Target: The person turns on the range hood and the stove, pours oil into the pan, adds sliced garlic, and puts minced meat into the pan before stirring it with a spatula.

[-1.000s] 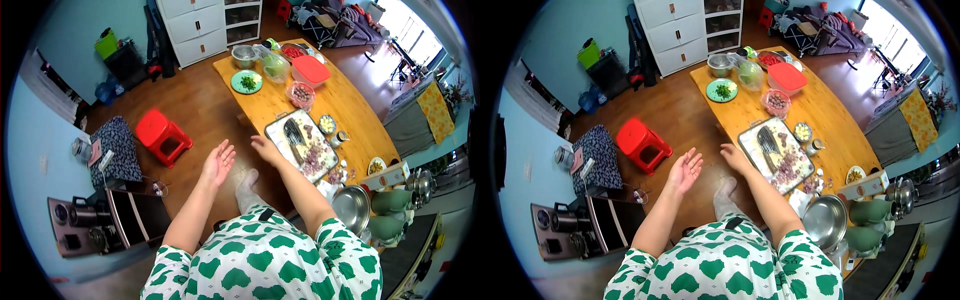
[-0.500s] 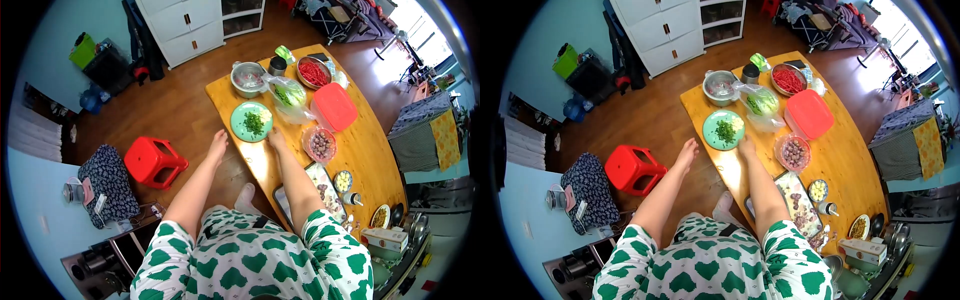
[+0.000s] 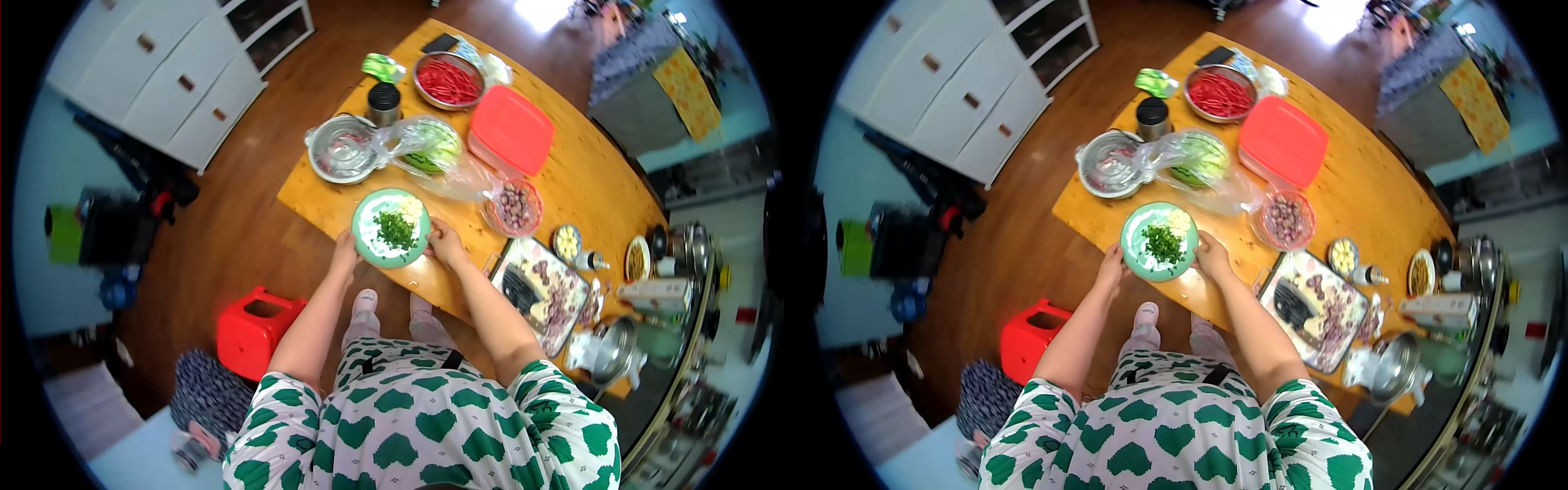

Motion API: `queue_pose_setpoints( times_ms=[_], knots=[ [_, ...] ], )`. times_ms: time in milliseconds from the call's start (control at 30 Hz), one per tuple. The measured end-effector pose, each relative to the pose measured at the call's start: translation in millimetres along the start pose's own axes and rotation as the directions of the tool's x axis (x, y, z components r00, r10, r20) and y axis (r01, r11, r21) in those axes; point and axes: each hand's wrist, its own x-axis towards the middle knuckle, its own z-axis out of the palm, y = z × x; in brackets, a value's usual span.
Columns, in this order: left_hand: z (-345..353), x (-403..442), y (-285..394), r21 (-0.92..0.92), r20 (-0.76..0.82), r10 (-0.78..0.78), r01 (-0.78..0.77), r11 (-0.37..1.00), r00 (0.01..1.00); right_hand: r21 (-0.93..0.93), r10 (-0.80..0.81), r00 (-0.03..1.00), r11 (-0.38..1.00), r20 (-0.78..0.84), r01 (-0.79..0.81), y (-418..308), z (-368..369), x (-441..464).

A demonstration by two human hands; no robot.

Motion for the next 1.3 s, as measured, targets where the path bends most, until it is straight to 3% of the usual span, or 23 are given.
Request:
queue_pose_setpoints(
  times_ms=[100,200,300,533,700,800,933,1067,1167,1300],
  knots=[
    [-1.2,-27.8,12.1,-0.012,0.119,-0.081,0.083,0.997,0.990,0.058,-0.024,0.999,0.998,-0.034,0.026,12.5,-14.5,-38.1],
    [9.2,-66.3,37.6,0.026,0.381,-0.098,0.096,0.995,0.919,0.145,-0.014,0.995,0.989,-0.101,0.029,12.8,-35.2,-103.0],
    [33.6,-90.7,51.9,0.064,0.615,-0.146,0.136,0.989,0.775,0.283,0.021,0.983,0.959,-0.185,0.033,-3.6,-58.4,-181.0],
    [155.0,-170.2,57.0,0.237,0.854,-0.265,0.118,0.964,0.448,0.464,-0.007,0.872,0.845,-0.489,0.267,1.1,-119.2,-355.4],
    [257.4,-230.7,-0.5,0.387,0.872,-0.410,0.135,0.912,0.270,0.496,-0.013,0.762,0.753,-0.647,0.433,36.0,-170.9,-472.2],
    [312.5,-301.8,-47.5,0.413,0.883,-0.413,0.047,0.909,0.223,0.488,-0.018,0.708,0.713,-0.706,0.503,68.4,-202.8,-538.4],
    [394.5,-401.9,-109.0,0.529,0.824,-0.551,0.170,0.831,0.132,0.468,0.007,0.630,0.676,-0.776,0.569,118.0,-264.7,-628.9],
    [460.3,-472.8,-189.0,0.563,0.816,-0.577,0.212,0.799,0.005,0.410,0.009,0.539,0.660,-0.842,0.630,166.1,-319.5,-720.1],
    [512.6,-528.2,-237.3,0.616,0.779,-0.627,0.216,0.758,-0.019,0.276,0.002,0.397,0.721,-0.918,0.636,196.6,-356.2,-771.2],
    [577.6,-592.4,-299.1,0.683,0.727,-0.685,0.155,0.714,-0.052,0.102,0.053,0.097,0.774,-0.994,0.625,235.7,-404.0,-822.3]
  ],
)
